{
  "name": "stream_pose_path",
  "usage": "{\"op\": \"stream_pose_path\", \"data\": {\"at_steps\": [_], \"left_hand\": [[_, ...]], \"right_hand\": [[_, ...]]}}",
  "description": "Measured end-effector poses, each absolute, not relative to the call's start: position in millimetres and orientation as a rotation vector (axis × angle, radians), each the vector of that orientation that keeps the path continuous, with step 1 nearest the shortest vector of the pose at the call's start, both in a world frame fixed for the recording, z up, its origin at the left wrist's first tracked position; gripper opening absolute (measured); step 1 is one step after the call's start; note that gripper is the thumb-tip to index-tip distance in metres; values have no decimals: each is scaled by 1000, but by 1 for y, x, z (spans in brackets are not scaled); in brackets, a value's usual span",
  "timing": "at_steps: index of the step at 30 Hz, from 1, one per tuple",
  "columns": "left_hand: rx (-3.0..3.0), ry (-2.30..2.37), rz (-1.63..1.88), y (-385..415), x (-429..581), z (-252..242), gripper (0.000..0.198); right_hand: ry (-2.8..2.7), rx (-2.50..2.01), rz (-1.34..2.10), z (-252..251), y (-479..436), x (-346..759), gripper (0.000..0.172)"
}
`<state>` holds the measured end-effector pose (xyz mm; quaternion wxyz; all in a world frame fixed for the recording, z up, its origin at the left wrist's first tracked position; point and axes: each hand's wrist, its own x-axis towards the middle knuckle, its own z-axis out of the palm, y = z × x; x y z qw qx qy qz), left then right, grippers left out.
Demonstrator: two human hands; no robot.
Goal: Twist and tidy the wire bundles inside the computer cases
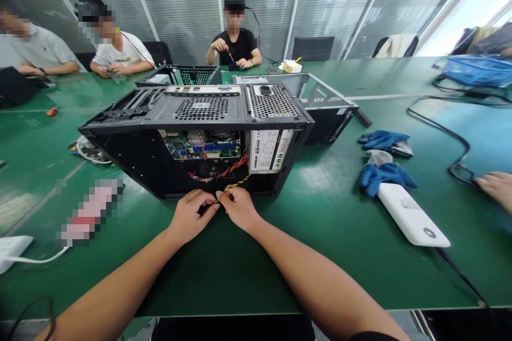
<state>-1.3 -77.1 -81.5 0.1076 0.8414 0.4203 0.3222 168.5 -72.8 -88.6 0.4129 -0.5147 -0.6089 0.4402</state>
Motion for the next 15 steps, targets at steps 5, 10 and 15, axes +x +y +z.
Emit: {"op": "stream_pose_path", "data": {"at_steps": [5, 10, 15], "left_hand": [[2516, 1284, 930, -76, -2, -81, 17], [2547, 1297, 818, -77, -2, -79, 18], [2543, 1290, 783, -77, -1, -78, 17]], "right_hand": [[-1550, -1283, 1100, -90, -72, 169, 46], [-1534, -1280, 1147, -89, -73, 169, 43], [-1481, -1308, 1186, -89, -73, 168, 37]]}}
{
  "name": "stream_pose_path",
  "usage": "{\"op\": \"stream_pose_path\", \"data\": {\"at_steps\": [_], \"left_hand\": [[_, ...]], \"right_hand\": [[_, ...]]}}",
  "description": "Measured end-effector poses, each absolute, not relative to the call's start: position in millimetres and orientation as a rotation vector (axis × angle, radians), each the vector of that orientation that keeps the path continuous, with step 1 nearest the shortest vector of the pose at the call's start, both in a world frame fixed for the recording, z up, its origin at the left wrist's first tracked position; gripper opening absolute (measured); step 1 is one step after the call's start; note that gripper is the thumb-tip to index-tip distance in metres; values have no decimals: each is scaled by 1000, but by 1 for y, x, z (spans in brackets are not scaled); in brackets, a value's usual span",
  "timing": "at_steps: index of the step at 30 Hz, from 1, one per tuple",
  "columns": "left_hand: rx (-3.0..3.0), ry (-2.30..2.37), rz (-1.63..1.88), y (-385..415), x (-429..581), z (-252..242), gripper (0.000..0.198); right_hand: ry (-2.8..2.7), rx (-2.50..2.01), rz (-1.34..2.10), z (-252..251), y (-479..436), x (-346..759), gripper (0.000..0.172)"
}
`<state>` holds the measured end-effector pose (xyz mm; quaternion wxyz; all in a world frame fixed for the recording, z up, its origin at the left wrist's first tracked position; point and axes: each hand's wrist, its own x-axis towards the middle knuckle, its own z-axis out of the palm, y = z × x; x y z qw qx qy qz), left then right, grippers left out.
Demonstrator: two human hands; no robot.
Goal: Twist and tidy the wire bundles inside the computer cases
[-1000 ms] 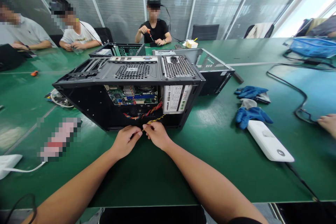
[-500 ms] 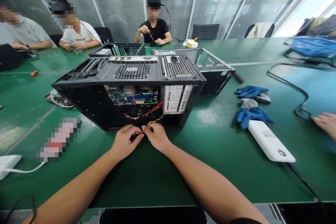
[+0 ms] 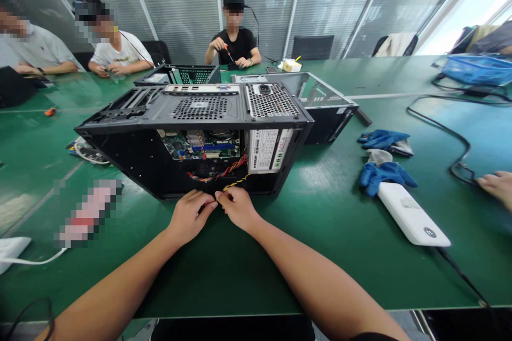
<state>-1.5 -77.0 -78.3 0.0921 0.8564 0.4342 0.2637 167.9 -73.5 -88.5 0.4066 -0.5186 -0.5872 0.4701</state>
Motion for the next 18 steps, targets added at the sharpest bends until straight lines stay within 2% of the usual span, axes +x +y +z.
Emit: {"op": "stream_pose_path", "data": {"at_steps": [18], "left_hand": [[2597, 1278, 894, -78, -1, -79, 21]], "right_hand": [[-1553, -1302, 1136, -86, -74, 168, 42]]}}
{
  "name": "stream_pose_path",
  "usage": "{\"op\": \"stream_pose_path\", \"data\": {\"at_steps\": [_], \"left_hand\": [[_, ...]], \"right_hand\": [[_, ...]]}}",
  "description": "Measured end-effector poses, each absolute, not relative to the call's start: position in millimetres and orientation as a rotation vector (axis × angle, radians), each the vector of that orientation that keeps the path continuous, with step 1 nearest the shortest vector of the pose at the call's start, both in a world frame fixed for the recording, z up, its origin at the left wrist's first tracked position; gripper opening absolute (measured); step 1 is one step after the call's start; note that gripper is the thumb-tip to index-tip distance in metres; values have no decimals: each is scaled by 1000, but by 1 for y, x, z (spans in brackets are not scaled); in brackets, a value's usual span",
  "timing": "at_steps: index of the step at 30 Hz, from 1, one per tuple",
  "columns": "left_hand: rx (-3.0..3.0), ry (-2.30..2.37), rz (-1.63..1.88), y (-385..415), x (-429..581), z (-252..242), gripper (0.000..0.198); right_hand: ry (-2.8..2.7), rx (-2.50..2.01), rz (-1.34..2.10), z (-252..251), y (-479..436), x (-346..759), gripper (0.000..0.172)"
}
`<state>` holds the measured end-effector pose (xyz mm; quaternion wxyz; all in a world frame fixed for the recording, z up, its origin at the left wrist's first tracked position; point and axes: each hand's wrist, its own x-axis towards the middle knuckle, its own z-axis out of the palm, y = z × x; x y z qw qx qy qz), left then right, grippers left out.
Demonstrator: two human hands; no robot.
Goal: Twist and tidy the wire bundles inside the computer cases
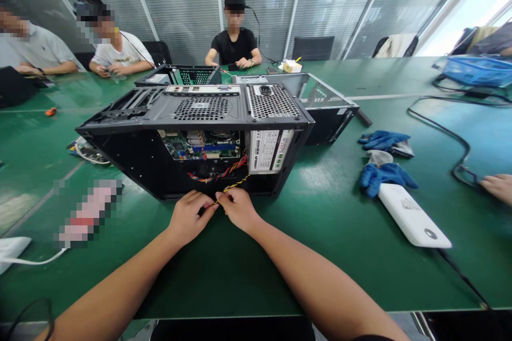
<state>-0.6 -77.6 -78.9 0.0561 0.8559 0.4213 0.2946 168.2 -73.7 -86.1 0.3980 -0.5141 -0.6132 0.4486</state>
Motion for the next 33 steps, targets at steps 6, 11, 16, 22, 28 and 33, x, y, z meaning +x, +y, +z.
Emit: {"op": "stream_pose_path", "data": {"at_steps": [6, 11, 16, 22, 28, 33], "left_hand": [[2541, 1272, 839, -79, 0, -75, 21], [2529, 1260, 823, -79, 0, -75, 21], [2462, 1258, 817, -79, 0, -76, 20], [2364, 1229, 842, -79, 1, -74, 20], [2410, 1244, 910, -79, 1, -73, 19], [2449, 1233, 917, -79, 0, -76, 18]], "right_hand": [[-1547, -1235, 1191, -86, -72, 169, 44], [-1545, -1175, 1233, -88, -70, 170, 45], [-1554, -1141, 1233, -89, -70, 171, 43], [-1568, -1131, 1235, -87, -71, 171, 45], [-1461, -1192, 1260, -89, -70, 170, 43], [-1429, -1207, 1226, -89, -70, 169, 46]]}}
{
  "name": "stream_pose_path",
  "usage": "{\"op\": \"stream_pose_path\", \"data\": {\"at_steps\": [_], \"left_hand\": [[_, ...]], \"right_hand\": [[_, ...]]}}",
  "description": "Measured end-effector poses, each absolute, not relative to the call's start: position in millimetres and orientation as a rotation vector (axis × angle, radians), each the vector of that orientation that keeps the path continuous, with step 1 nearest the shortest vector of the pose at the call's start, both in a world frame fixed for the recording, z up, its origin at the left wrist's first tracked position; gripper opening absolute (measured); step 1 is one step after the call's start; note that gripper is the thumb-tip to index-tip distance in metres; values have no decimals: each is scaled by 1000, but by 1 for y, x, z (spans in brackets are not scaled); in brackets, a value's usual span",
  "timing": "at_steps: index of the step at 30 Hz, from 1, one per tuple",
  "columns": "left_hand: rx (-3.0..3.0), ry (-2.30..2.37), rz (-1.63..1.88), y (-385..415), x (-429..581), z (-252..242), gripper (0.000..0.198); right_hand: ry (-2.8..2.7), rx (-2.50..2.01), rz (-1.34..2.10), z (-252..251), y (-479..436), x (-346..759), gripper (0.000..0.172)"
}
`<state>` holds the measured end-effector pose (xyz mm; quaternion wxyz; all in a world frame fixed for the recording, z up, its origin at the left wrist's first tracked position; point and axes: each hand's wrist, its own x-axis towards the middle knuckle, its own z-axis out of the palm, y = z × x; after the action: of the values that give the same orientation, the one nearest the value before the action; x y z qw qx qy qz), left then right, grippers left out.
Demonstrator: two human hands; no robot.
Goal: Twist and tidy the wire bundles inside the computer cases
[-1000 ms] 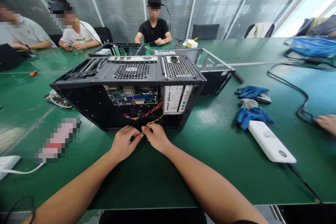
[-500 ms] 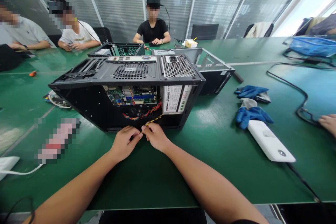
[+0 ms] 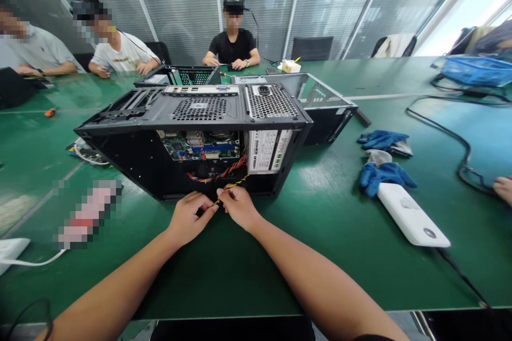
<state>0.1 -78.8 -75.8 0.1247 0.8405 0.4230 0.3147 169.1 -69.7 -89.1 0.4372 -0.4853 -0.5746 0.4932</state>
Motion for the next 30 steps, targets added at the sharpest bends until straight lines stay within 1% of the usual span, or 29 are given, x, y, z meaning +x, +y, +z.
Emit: {"op": "stream_pose_path", "data": {"at_steps": [6, 14, 22, 30], "left_hand": [[2439, 1255, 932, -79, 1, -76, 19], [2355, 1249, 855, -79, 1, -75, 20], [2157, 1203, 814, -78, 2, -75, 21], [2100, 1224, 860, -79, 3, -74, 19]], "right_hand": [[-1471, -1248, 1190, -86, -71, 170, 46], [-1517, -1226, 1192, -84, -70, 171, 43], [-1539, -1213, 1170, -87, -69, 172, 44], [-1468, -1230, 1231, -87, -70, 170, 43]]}}
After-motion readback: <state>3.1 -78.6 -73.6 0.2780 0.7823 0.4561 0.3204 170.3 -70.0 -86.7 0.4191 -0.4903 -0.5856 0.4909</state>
